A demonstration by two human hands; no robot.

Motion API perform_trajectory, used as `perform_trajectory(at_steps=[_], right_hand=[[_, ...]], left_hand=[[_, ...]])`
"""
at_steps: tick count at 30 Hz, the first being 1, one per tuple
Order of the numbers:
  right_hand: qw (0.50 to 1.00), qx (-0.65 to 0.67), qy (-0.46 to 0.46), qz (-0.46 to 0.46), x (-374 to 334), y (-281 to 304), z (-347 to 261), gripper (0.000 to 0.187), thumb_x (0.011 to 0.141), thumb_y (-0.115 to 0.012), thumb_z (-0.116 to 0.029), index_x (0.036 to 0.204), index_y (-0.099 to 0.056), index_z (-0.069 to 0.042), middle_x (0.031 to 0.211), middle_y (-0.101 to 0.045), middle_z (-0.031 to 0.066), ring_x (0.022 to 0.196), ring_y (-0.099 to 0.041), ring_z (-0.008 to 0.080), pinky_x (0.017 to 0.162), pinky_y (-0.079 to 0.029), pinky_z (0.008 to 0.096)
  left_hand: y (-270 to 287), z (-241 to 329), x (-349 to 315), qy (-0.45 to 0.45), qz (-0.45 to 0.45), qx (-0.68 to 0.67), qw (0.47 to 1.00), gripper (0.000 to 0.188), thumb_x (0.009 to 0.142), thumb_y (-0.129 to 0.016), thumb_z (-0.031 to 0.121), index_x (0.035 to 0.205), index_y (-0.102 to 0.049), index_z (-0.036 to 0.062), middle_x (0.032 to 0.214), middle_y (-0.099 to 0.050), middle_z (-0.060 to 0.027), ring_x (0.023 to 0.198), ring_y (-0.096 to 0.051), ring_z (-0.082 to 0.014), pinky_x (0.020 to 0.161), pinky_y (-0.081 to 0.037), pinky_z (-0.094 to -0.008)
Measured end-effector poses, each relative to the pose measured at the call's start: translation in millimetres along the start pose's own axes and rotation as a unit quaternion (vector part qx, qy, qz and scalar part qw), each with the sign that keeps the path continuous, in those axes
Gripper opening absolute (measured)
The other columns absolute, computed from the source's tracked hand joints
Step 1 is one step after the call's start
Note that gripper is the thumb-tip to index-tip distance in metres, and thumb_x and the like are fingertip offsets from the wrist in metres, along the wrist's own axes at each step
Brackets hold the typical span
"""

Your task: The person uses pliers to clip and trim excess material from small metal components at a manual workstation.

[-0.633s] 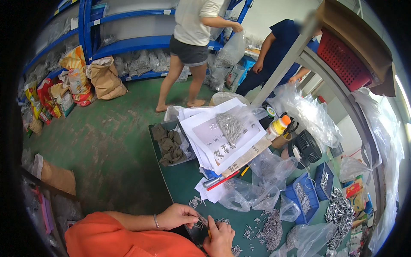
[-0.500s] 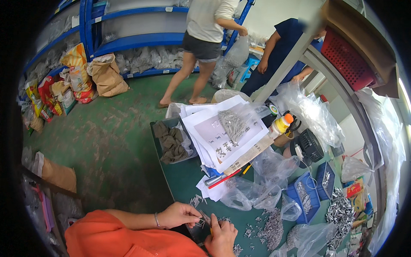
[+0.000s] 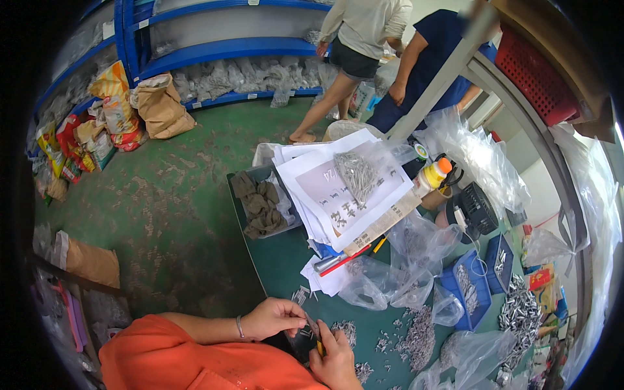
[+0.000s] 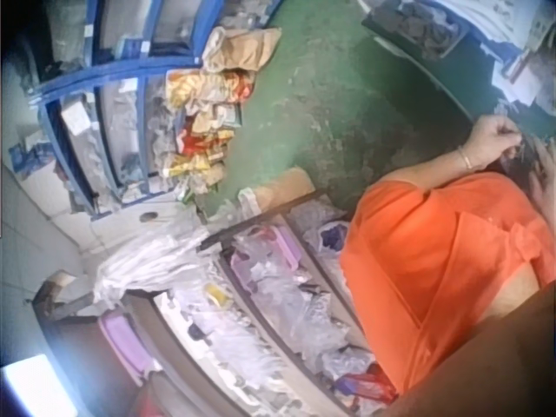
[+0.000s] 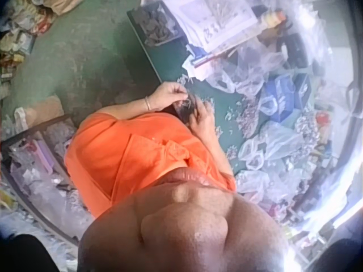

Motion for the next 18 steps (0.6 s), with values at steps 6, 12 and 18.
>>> perform_trajectory(at_steps=[6, 12, 18], right_hand=[[0.999, -0.028, -0.022, -0.011, -7, -1, 16, 0.060, 0.057, -0.059, -0.001, 0.117, -0.055, -0.009, 0.075, -0.049, 0.0128, 0.064, -0.054, 0.0291, 0.057, -0.047, 0.0356], [0.999, -0.048, -0.003, 0.001, -7, 2, 20, 0.064, 0.055, -0.059, 0.000, 0.118, -0.055, -0.011, 0.077, -0.049, 0.0111, 0.070, -0.053, 0.0291, 0.062, -0.044, 0.0370], [0.996, -0.090, 0.022, 0.016, -5, 7, 15, 0.066, 0.053, -0.058, 0.001, 0.117, -0.055, -0.010, 0.081, -0.050, 0.0083, 0.079, -0.049, 0.0271, 0.071, -0.034, 0.0363]], left_hand=[[-3, 0, 1, 0.018, -0.008, 0.036, 0.999, 0.011, 0.084, -0.060, 0.006, 0.091, -0.059, -0.0021, 0.076, -0.059, -0.0031, 0.065, -0.055, -0.0088, 0.059, -0.046, -0.0208], [-5, 3, 2, 0.031, -0.011, 0.048, 0.998, 0.009, 0.083, -0.058, 0.004, 0.091, -0.059, -0.0021, 0.075, -0.059, -0.0040, 0.063, -0.054, -0.0086, 0.057, -0.045, -0.0210], [-7, 4, 3, 0.025, -0.010, 0.050, 0.998, 0.012, 0.083, -0.058, 0.003, 0.094, -0.059, -0.0025, 0.077, -0.060, -0.0047, 0.063, -0.054, -0.0083, 0.057, -0.045, -0.0205]])
Point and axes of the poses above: each hand's wrist, its own x-axis towards the middle knuckle, its own y-axis out of the back of the hand, z = x × y, the point moved 7 cm from there along x, towards the middle knuckle
